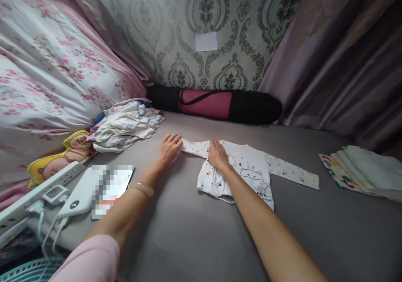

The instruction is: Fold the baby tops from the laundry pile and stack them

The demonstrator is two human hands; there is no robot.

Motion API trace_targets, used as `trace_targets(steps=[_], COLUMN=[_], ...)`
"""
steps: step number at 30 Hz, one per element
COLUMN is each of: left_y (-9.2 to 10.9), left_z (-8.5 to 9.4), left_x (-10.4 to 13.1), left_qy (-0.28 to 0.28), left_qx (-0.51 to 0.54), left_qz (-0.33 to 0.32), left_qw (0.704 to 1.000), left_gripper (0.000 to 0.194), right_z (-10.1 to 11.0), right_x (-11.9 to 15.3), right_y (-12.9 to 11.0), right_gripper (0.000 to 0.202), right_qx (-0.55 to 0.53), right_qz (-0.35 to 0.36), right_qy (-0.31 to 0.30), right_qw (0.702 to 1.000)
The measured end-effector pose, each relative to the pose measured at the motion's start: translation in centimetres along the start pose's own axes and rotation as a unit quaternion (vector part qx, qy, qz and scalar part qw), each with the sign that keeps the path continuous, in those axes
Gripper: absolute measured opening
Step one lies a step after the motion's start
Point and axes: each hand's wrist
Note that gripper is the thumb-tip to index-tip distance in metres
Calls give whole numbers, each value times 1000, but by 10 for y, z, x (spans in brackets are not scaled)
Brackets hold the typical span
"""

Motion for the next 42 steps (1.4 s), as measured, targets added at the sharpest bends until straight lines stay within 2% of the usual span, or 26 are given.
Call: trace_targets(steps=[2,4,6,7,9,11,13,18,20,22,25,29,33,42], left_y=[-7,-11,-14,-16,-17,-16,-14,-5,-3,0,2,2,4,3], left_z=[-10,-18,-21,-22,-24,-26,-30,-36,-34,-30,-25,-26,-28,-30], left_x=[6,8,5,2,-8,-18,-26,-38,-38,-36,-30,-23,-22,-24], left_qy=[-62,-101,-110,-116,-139,-167,-180,-191,-179,-144,-100,-129,-159,-165], left_qx=[11,36,68,84,107,116,117,149,164,166,131,46,15,15], left_qz=[26,135,263,305,342,351,364,380,368,358,350,318,287,311], left_qw=[998,985,956,942,923,914,906,893,898,907,922,938,944,936], left_gripper=[26,29,33,32,34,45,48,28,27,31,36,36,34,34], right_z=[0,0,-1,-1,-2,-3,-4,-4,-4,-4,-5,-8,-9,-2], right_x=[1,1,1,1,0,0,0,1,1,1,1,-1,-1,4], right_y=[0,0,0,0,0,0,-2,-5,-6,-6,-6,-4,-3,-6], right_gripper=[51,52,52,52,52,52,53,58,58,59,59,59,60,51], right_qx=[1,3,6,7,10,13,17,25,29,31,33,35,38,34], right_qz=[-2,-5,-7,-7,-8,-10,-15,-24,-26,-27,-27,-27,-24,-5], right_qy=[-2,-2,-2,-2,-1,1,3,4,3,-1,-2,4,3,2], right_qw=[1000,1000,1000,1000,1000,1000,1000,999,999,999,999,999,999,999])
Point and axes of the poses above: each hand's wrist, its own x-axis away from the middle knuckle, its own z-axis out of the back of the hand, y = z × x, and after that the axes turned 13 degrees about -x, right-handed
